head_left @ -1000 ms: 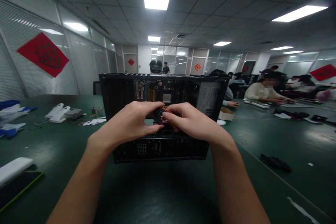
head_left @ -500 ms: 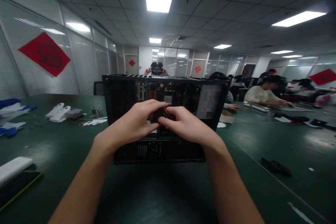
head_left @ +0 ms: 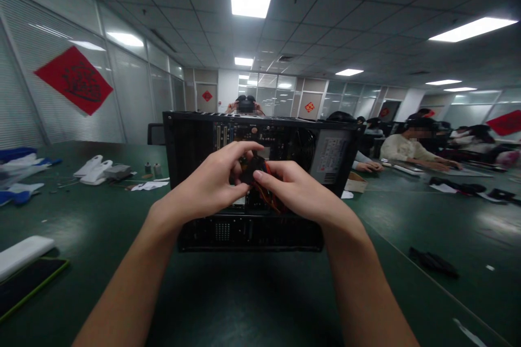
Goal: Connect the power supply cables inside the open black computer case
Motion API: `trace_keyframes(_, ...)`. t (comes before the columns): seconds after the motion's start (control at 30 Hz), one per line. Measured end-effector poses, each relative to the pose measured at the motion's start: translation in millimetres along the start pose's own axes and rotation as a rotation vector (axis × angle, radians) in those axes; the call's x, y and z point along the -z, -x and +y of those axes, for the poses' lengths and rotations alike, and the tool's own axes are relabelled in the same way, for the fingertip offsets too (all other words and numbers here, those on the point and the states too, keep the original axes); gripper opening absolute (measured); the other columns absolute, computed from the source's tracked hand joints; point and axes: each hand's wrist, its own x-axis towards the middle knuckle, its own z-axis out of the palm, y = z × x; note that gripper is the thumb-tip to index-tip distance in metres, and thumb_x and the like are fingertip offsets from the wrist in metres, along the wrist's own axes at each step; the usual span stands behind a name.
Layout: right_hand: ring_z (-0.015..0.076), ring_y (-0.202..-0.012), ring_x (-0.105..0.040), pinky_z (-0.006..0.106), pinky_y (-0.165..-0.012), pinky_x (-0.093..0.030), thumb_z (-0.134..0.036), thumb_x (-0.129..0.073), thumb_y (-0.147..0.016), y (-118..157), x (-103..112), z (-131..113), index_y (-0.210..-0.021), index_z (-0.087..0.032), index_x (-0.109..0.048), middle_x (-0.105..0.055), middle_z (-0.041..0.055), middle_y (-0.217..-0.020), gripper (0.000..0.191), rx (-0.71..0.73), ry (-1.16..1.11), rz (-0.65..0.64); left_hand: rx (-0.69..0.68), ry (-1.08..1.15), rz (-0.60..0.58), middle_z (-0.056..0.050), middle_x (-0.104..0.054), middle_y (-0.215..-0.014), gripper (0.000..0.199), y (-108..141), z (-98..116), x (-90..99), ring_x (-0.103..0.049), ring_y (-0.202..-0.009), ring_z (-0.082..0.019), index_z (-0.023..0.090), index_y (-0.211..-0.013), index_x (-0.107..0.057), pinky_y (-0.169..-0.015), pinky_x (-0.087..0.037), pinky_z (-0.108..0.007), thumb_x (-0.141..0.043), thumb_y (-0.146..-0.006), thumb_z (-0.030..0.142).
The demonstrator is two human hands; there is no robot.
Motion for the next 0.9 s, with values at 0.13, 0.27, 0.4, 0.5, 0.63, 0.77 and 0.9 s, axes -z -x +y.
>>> trace_keyframes(0.13,0.0104,-0.055,-0.044,0.022,-0.05,-0.033,-0.045,-0.049,-0.094,2,-2,-3,-0.081,-0.015,-0.057,-0.052,-0.0018,-0.064,0.033,-0.006,0.003,0.008,0.008,0.026,0.006,-0.004,-0.062,-0.1,0.063,0,3,-1.1,-0.054,-0.07,-0.01,0.02,-0.137,-0.046,-0.062,-0.048,-0.021,-0.058,-0.076,0.008)
trace_keyframes(0.27,0.0117,-0.059,-0.048,0.023,-0.052,-0.032,-0.042,-0.051,-0.093,4,-6,-7,-0.079,-0.016,-0.058,-0.055,-0.0004,-0.066,0.03,0.015,0.116,0.087,-0.002,0.036,0.032,-0.008,-0.061,-0.117,0.065,-2,5,-4.0,-0.057,-0.074,-0.011,0.021,-0.136,-0.047,-0.068,-0.051,-0.024,-0.058,-0.074,0.006)
trace_keyframes(0.4,0.0136,-0.066,-0.052,0.024,-0.055,-0.033,-0.032,-0.06,-0.087,2,-12,-10,-0.083,-0.015,-0.061,-0.061,0.0023,-0.074,0.018,0.054,0.218,0.171,0.019,0.071,0.061,-0.008,-0.06,-0.117,0.063,-3,3,-6.2,-0.059,-0.073,-0.011,0.019,-0.133,-0.049,-0.066,-0.051,-0.024,-0.058,-0.072,0.005)
trace_keyframes(0.5,0.0135,-0.067,-0.052,0.024,-0.056,-0.034,-0.027,-0.057,-0.087,-1,-14,-10,-0.084,-0.014,-0.062,-0.061,0.0016,-0.074,0.014,0.068,0.214,0.2,0.02,0.066,0.082,-0.007,-0.062,-0.111,0.061,-3,3,-6.0,-0.056,-0.068,-0.009,0.02,-0.133,-0.05,-0.062,-0.05,-0.022,-0.059,-0.074,0.006)
trace_keyframes(0.63,0.0126,-0.065,-0.053,0.023,-0.056,-0.037,-0.026,-0.055,-0.086,-2,-9,-9,-0.085,-0.015,-0.062,-0.06,-0.0003,-0.073,0.013,0.084,0.064,0.164,0.001,0.051,0.113,-0.005,-0.062,-0.104,0.059,-3,5,-3.2,-0.055,-0.067,-0.009,0.02,-0.131,-0.051,-0.059,-0.048,-0.02,-0.063,-0.075,0.01)
trace_keyframes(0.77,0.0111,-0.06,-0.051,0.022,-0.053,-0.038,-0.027,-0.055,-0.085,2,0,-9,-0.087,-0.016,-0.06,-0.058,-0.002,-0.069,0.012,0.032,-0.086,0.087,-0.016,0.09,0.081,-0.002,-0.064,-0.094,0.059,-1,9,2.7,-0.058,-0.071,-0.011,0.021,-0.134,-0.049,-0.063,-0.05,-0.022,-0.067,-0.078,0.019)
trace_keyframes(0.9,0.0107,-0.059,-0.051,0.021,-0.05,-0.037,-0.023,-0.054,-0.083,7,3,-10,-0.086,-0.015,-0.059,-0.057,-0.0015,-0.07,0.01,-0.019,-0.092,0.015,-0.013,0.101,-0.02,0.001,-0.064,-0.081,0.058,2,11,9.2,-0.06,-0.07,-0.012,0.02,-0.135,-0.049,-0.063,-0.049,-0.022,-0.068,-0.081,0.026)
